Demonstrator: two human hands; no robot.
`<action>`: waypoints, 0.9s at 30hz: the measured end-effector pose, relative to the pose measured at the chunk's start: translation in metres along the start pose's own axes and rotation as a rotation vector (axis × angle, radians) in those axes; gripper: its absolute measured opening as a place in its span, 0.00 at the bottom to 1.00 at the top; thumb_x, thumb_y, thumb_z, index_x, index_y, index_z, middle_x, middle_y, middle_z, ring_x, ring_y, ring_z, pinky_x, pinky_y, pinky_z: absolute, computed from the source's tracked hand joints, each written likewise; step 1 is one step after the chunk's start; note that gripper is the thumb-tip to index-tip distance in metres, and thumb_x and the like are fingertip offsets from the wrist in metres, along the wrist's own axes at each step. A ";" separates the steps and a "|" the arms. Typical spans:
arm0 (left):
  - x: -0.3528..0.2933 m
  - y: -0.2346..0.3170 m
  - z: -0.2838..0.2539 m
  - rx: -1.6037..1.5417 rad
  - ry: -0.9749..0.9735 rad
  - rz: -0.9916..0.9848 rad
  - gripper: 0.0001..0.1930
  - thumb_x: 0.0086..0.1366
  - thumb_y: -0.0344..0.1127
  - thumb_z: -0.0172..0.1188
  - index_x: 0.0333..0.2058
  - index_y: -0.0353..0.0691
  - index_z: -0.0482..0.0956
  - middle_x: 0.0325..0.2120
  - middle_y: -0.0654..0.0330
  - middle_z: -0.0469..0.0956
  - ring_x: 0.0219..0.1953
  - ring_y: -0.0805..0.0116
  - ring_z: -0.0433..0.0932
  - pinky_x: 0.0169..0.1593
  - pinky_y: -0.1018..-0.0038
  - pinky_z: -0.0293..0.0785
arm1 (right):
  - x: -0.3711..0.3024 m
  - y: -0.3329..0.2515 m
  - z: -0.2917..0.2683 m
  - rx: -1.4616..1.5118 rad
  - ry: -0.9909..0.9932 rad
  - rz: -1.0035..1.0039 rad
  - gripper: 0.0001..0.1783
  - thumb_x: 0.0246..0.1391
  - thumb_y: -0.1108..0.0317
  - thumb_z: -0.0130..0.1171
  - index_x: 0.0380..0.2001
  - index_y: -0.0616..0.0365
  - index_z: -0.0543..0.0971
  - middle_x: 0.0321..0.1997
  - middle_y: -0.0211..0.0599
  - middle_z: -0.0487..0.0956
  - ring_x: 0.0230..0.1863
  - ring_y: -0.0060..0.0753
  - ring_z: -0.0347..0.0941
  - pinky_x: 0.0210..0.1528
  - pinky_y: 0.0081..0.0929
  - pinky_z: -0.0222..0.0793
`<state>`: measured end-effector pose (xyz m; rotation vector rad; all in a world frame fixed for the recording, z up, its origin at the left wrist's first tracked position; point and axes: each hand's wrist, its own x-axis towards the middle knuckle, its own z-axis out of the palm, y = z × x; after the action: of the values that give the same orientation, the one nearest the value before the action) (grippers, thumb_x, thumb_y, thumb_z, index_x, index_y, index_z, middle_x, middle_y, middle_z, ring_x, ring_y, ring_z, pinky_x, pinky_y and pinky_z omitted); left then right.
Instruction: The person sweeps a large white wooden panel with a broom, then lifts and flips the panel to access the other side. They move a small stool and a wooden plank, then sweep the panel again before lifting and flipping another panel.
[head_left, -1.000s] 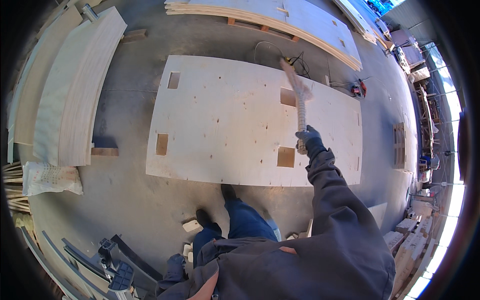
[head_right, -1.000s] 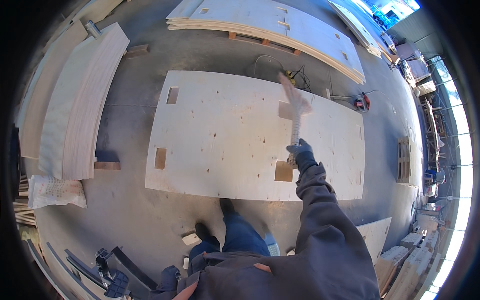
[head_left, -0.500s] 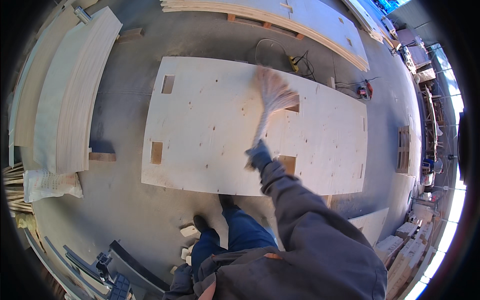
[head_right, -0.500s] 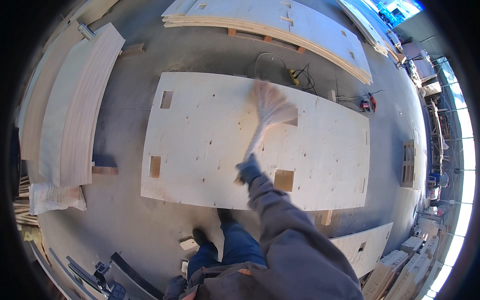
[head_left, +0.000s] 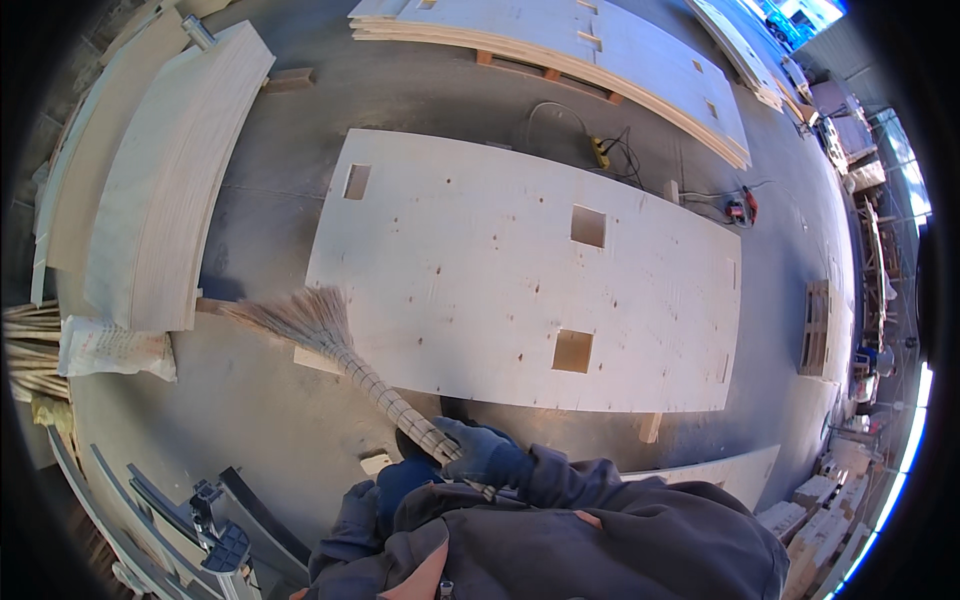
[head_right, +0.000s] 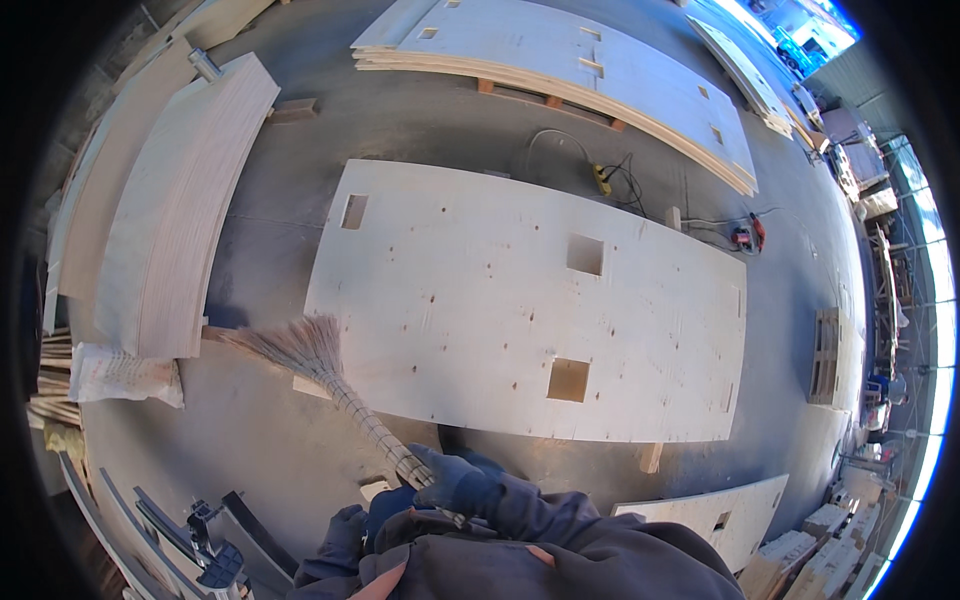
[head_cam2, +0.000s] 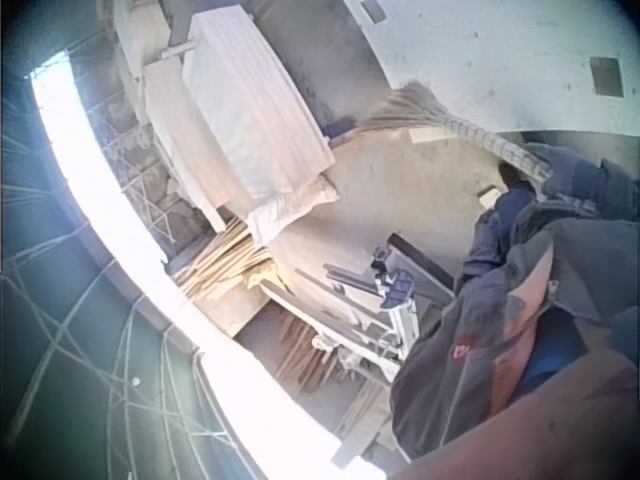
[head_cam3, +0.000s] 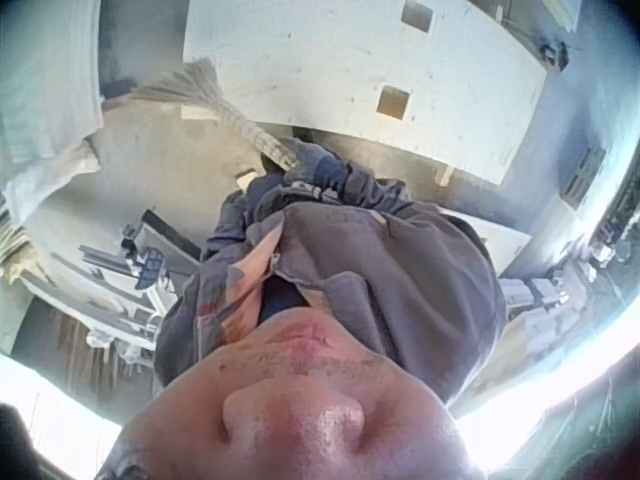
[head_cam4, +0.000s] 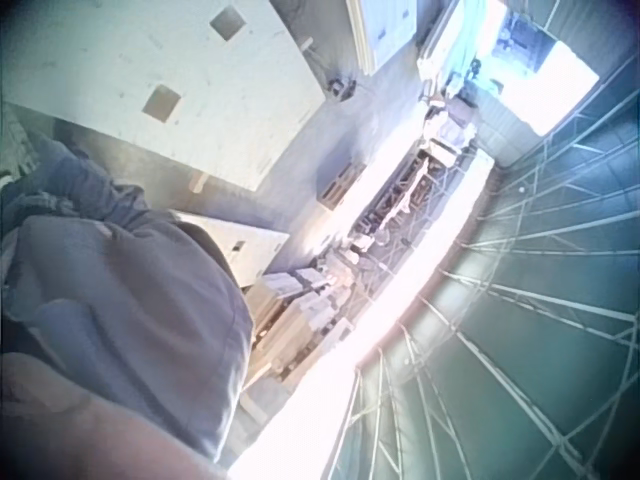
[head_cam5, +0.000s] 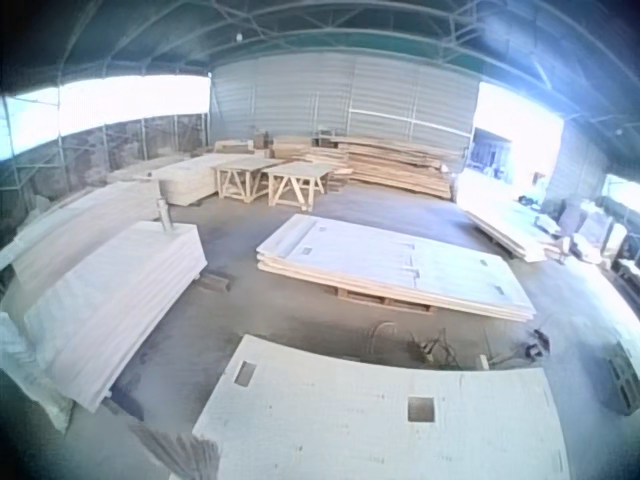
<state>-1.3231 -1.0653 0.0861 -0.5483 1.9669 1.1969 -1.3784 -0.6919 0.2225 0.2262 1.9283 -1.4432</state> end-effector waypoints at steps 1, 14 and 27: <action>-0.002 0.001 -0.001 0.024 0.001 0.021 0.17 0.59 0.34 0.58 0.45 0.30 0.76 0.35 0.53 0.80 0.33 0.68 0.78 0.37 0.73 0.75 | -0.005 0.005 -0.002 -0.030 0.034 -0.017 0.48 0.40 0.60 0.67 0.64 0.59 0.59 0.54 0.54 0.73 0.54 0.49 0.72 0.54 0.33 0.67; 0.026 -0.075 -0.035 0.501 -0.159 0.465 0.09 0.39 0.31 0.65 0.21 0.41 0.73 0.24 0.54 0.73 0.30 0.52 0.76 0.34 0.61 0.73 | 0.053 0.109 -0.163 0.608 0.867 0.132 0.45 0.39 0.84 0.61 0.63 0.56 0.56 0.29 0.41 0.73 0.16 0.38 0.73 0.15 0.35 0.73; -0.022 -0.005 -0.081 0.081 -0.106 -0.126 0.06 0.55 0.32 0.54 0.23 0.36 0.75 0.21 0.55 0.74 0.25 0.64 0.74 0.28 0.69 0.69 | 0.318 0.052 -0.125 1.163 0.753 0.017 0.12 0.48 0.75 0.56 0.31 0.53 0.63 0.13 0.37 0.64 0.08 0.35 0.62 0.08 0.36 0.57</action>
<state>-1.3370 -1.1396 0.1230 -0.5469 1.8546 1.0428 -1.6384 -0.6458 0.0001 1.4605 1.2700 -2.5487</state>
